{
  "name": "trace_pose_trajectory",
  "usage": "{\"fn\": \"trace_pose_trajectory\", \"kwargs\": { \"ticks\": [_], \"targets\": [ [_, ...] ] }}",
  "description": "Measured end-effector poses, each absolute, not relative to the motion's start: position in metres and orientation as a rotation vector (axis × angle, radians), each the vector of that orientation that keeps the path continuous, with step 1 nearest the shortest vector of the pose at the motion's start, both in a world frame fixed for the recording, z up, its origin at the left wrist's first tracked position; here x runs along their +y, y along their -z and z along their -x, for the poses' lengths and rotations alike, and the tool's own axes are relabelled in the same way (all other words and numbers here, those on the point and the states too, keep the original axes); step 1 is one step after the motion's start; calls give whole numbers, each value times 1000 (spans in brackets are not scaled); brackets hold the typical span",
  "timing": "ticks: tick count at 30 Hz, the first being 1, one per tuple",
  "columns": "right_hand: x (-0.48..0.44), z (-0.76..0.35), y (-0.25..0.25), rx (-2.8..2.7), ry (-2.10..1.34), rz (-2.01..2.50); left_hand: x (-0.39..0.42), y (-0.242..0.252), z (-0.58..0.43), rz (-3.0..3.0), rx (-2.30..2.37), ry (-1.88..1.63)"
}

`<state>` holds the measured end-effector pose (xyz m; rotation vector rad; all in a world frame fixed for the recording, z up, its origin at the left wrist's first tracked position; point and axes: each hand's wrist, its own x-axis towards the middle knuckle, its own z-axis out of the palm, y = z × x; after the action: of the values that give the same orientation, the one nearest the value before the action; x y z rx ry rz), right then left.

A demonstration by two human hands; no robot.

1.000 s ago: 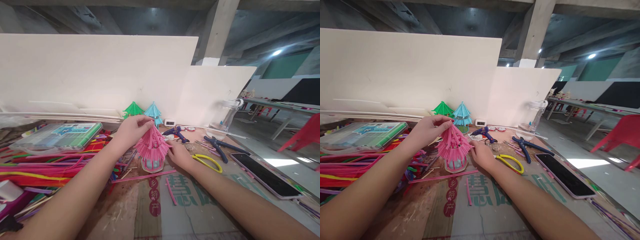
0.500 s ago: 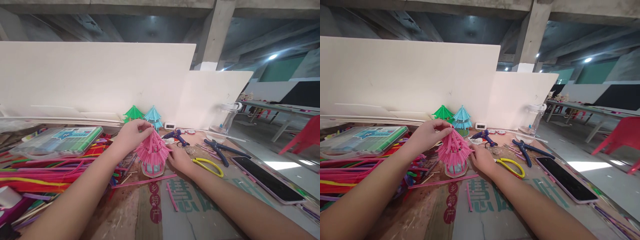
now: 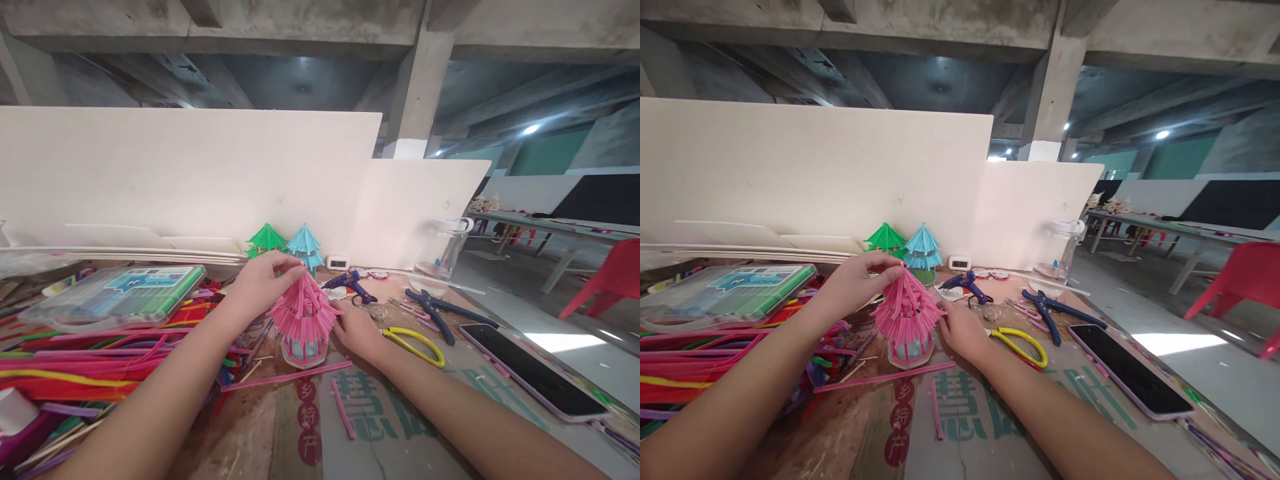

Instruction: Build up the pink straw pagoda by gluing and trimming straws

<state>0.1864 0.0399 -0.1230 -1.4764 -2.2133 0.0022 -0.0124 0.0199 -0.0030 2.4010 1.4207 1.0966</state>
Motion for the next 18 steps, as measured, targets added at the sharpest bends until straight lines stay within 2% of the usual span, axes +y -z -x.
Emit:
{"fn": "trace_pose_trajectory", "kwargs": {
  "ticks": [11,18],
  "targets": [
    [39,-187,122,-2230,7,1492,23,4,11,-2392,1383,-1126],
    [41,-188,124,-2233,7,1483,20,0,17,-2477,1320,-962]
  ]
}}
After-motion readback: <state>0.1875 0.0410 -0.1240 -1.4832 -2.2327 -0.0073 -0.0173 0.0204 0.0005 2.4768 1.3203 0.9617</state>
